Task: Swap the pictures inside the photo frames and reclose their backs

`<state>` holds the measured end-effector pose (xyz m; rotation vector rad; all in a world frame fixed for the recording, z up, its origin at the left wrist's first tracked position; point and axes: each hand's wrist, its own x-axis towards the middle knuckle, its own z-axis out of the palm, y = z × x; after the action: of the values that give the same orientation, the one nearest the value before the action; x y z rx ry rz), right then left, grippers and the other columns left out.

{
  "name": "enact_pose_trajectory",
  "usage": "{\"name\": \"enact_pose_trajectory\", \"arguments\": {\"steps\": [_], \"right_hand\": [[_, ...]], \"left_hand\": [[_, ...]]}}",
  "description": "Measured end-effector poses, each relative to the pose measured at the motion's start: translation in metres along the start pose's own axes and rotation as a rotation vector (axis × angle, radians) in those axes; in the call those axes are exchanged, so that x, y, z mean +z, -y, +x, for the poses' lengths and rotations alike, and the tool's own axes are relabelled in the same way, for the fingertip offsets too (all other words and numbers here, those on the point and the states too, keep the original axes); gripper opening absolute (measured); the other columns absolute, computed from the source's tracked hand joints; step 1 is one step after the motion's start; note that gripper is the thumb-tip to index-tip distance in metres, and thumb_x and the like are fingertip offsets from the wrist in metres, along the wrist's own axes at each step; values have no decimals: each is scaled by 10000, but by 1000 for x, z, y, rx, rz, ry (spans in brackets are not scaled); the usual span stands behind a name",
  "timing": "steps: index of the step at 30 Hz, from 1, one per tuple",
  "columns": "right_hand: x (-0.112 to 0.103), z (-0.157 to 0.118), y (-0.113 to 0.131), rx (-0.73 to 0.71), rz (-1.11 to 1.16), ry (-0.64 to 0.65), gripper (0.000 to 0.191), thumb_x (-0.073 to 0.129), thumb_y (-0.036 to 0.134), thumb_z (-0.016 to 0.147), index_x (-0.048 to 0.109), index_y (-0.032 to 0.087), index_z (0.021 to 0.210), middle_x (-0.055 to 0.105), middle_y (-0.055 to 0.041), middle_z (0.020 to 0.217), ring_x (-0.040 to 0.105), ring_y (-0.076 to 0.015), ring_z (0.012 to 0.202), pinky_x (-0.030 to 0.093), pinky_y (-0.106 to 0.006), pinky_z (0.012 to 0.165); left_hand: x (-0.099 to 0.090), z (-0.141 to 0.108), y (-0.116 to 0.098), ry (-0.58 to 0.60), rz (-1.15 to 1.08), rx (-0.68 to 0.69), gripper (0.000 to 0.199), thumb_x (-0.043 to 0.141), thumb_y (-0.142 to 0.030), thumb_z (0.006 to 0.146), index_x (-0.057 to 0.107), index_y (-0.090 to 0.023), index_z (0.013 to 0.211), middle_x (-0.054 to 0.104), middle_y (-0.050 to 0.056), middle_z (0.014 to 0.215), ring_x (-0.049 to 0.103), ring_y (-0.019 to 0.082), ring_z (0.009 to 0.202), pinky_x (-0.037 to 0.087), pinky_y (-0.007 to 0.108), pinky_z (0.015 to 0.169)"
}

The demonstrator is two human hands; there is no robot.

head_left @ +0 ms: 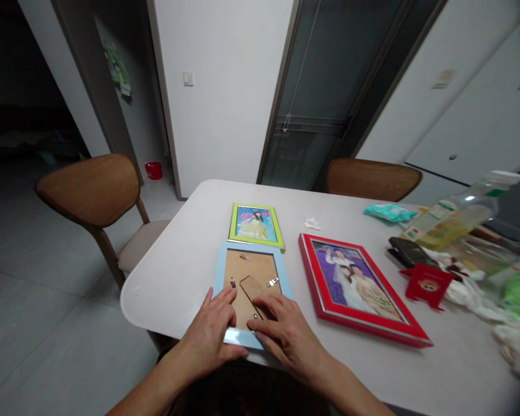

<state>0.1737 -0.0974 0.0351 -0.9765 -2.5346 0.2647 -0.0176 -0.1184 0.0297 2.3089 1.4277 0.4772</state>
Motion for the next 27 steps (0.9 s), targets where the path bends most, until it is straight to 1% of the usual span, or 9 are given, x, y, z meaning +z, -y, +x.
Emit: {"name": "enact_pose_trajectory", "arguments": {"steps": [3, 9, 12, 15, 17, 21, 27], "right_hand": [[-1, 1, 0, 14, 17, 13, 212, 469, 275, 775, 610, 310, 929, 509, -54, 1043, 420, -203, 950, 341, -372, 776], [2, 18, -6, 79, 34, 86, 151, 547, 323, 723, 645, 317, 838, 526, -37, 946, 446, -182, 882, 338, -333, 714], [7, 23, -8, 75, 43, 75, 136, 560, 317, 714, 651, 315, 815, 526, -31, 928, 445, -177, 867, 326, -328, 708], [9, 22, -8, 81, 65, 48, 130, 554, 302, 719, 651, 315, 804, 522, -29, 921, 440, -175, 863, 317, -327, 704], [8, 19, -7, 68, 74, 56, 150, 536, 261, 729, 647, 315, 814, 518, -29, 931, 432, -176, 872, 313, -329, 707], [2, 14, -4, 6, 76, 104, 279, 496, 147, 715, 613, 316, 903, 495, -31, 1002, 399, -188, 923, 301, -348, 742], [-8, 9, 1, -59, 53, 150, 320, 464, 137, 707, 565, 284, 973, 481, -34, 1007, 370, -190, 923, 287, -364, 782]], "left_hand": [[0, 0, 0, -3, -11, 2, 354, 721, -294, 519, 473, -189, 748, 381, 146, 1279, 262, 234, 1219, 127, 482, 998], [1, -1, 2, -16, -26, 8, 350, 722, -298, 516, 478, -189, 742, 407, 140, 1261, 286, 234, 1207, 124, 475, 1001], [2, -1, 4, -26, -44, 13, 342, 715, -311, 521, 481, -190, 739, 423, 134, 1249, 293, 235, 1203, 122, 474, 1003], [2, -1, 5, -34, -55, 15, 337, 713, -316, 520, 479, -189, 726, 437, 135, 1235, 302, 236, 1198, 128, 473, 1002], [1, -1, 5, -39, -60, 15, 333, 708, -328, 527, 477, -189, 723, 448, 138, 1223, 310, 235, 1193, 131, 476, 1000], [-2, -1, 2, -35, -63, 8, 323, 702, -328, 538, 477, -189, 723, 455, 141, 1215, 319, 233, 1188, 138, 479, 997], [-2, -2, 2, -32, -64, 8, 322, 708, -288, 528, 472, -190, 723, 442, 129, 1229, 317, 232, 1189, 138, 479, 997]]}}
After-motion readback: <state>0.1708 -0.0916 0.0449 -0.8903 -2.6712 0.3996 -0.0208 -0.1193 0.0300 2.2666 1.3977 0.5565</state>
